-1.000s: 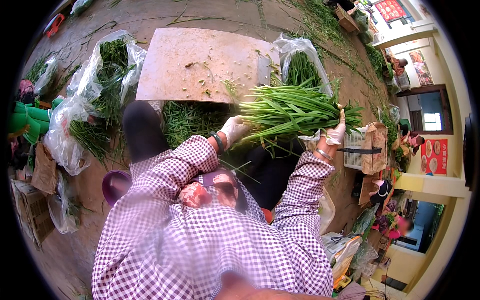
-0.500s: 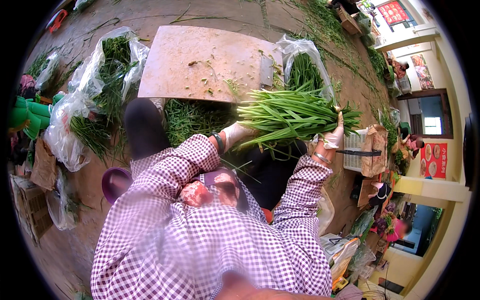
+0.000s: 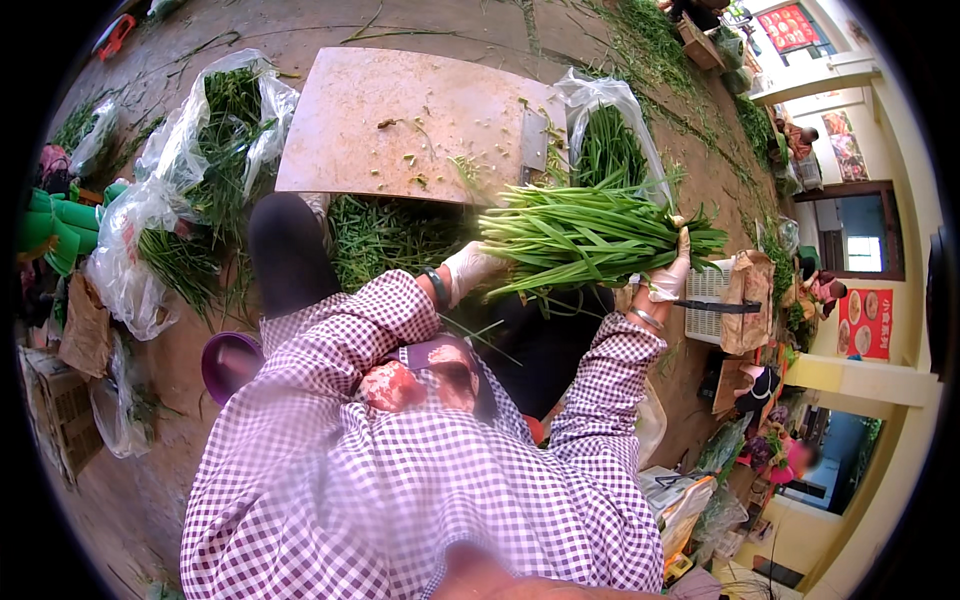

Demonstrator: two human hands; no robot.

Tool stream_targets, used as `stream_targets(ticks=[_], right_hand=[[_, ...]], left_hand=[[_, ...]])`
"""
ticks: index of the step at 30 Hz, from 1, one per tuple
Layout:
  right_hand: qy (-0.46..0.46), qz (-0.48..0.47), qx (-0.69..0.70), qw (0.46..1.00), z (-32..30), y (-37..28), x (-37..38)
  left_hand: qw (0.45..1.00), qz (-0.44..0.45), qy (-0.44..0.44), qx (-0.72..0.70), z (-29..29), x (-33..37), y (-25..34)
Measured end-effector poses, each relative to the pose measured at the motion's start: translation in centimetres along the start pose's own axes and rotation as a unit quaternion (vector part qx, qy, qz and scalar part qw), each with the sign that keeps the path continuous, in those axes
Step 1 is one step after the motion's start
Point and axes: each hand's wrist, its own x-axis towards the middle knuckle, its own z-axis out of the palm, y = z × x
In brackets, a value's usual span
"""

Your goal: The person sorts, bundles, and ties green stalks with red bands on a wooden board, then places the tied bundles into a white plastic bin.

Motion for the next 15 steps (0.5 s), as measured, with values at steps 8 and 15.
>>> stream_targets(ticks=[8, 15], right_hand=[[-0.028, -0.046, -0.072, 0.996, -0.4, 0.1, 0.8], [-0.038, -0.044, -0.058, 0.997, -0.9, -0.6, 1.2]], left_hand=[[0.995, 0.038, 0.054, 0.077, -0.6, 0.9, -1.8], [0.998, -0.052, -0.030, -0.003, -2.4, -0.1, -1.4]])
